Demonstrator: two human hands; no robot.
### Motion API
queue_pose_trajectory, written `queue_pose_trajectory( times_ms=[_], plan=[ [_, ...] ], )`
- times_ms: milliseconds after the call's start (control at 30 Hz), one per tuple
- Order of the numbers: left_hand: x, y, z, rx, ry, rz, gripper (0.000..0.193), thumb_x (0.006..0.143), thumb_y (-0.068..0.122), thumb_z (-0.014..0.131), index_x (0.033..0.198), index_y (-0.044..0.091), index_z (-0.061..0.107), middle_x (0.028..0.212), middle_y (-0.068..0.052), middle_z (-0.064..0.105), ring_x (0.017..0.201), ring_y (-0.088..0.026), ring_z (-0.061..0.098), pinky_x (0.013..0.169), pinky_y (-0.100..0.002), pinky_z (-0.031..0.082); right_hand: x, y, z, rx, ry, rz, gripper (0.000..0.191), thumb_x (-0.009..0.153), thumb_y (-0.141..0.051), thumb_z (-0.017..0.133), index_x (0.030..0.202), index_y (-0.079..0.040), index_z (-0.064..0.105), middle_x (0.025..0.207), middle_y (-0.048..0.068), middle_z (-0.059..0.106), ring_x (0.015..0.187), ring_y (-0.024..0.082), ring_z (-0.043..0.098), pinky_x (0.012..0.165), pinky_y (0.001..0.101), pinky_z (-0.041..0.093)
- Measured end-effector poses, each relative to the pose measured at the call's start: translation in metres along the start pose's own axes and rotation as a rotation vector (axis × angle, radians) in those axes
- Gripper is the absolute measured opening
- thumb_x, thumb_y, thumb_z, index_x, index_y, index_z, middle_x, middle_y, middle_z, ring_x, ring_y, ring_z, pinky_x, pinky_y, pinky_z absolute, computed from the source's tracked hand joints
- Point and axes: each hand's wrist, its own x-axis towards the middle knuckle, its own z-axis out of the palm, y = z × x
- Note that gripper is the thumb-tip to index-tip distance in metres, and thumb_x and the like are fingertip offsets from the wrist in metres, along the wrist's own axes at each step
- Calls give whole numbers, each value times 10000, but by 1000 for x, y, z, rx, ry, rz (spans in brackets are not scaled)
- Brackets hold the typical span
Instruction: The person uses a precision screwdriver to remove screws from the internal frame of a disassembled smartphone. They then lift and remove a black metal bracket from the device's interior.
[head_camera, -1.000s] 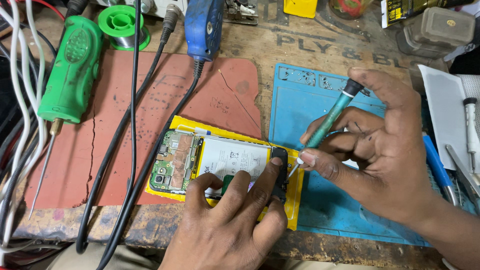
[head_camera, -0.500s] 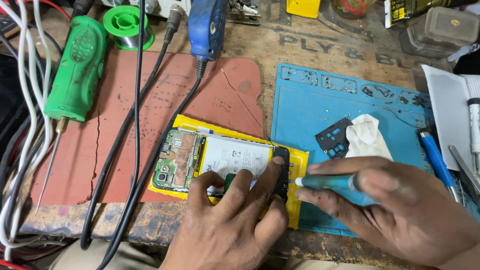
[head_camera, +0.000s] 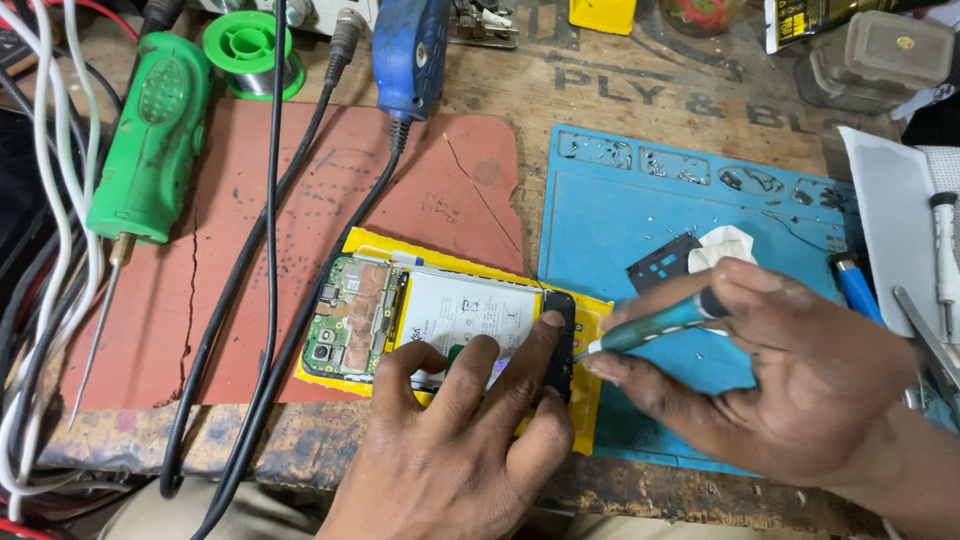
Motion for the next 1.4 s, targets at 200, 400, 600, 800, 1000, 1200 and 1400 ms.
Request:
queue_pose_trajectory(
  times_ms=[200,400,600,800,1000,1200,1400],
  plan=[
    [-1,0,0,3,-3,-1,143,913,233,613,1008,138,566,1520,-128,567,1227,-287,543,892,-514,458,1,0,1,151,44,16,756,868,44,752,1496,-98,356,1078,198,728,912,232,808,795,338,660],
    [-1,1,1,10,-17,-6,139,911,231,615,998,134,567,1520,-128,567,1229,-287,540,885,-521,457,4,-1,-2,118,-23,59,653,859,22,766,1412,-142,460,1081,169,703,1042,249,750,820,322,650],
    [-1,0,1,5,3,2,136,918,220,619,1010,132,572,1519,-134,570,1240,-288,547,886,-517,455,5,-8,0,215,-50,315,451,911,143,641,1279,-88,518,1082,202,752,968,269,765,823,342,662],
    [0,0,1,8,-7,4,157,894,231,619,1009,134,574,1514,-131,573,1215,-285,555,892,-519,460,6,-8,0,69,23,52,836,820,44,782,1537,-134,392,1078,225,697,983,261,777,855,365,646],
    [1,-1,1,-6,5,6,148,906,232,616,1008,138,565,1512,-137,571,1226,-284,555,877,-516,456,4,-2,0,72,-3,11,833,863,11,788,1529,-96,300,1166,229,691,1019,288,796,812,360,658],
    [1,0,1,2,11,-2,138,915,232,616,999,139,559,1515,-127,577,1227,-282,550,887,-515,454,1,-3,-1,145,-28,25,811,887,-13,788,1545,-111,324,1136,186,721,1070,271,806,843,340,666],
    [1,0,2,13,5,-2,147,901,241,618,991,138,566,1494,-118,587,1226,-278,550,899,-526,450,2,-1,-2,195,-98,15,783,864,-6,786,1473,-32,294,1039,113,745,1058,299,768,779,315,672]
  ],
)
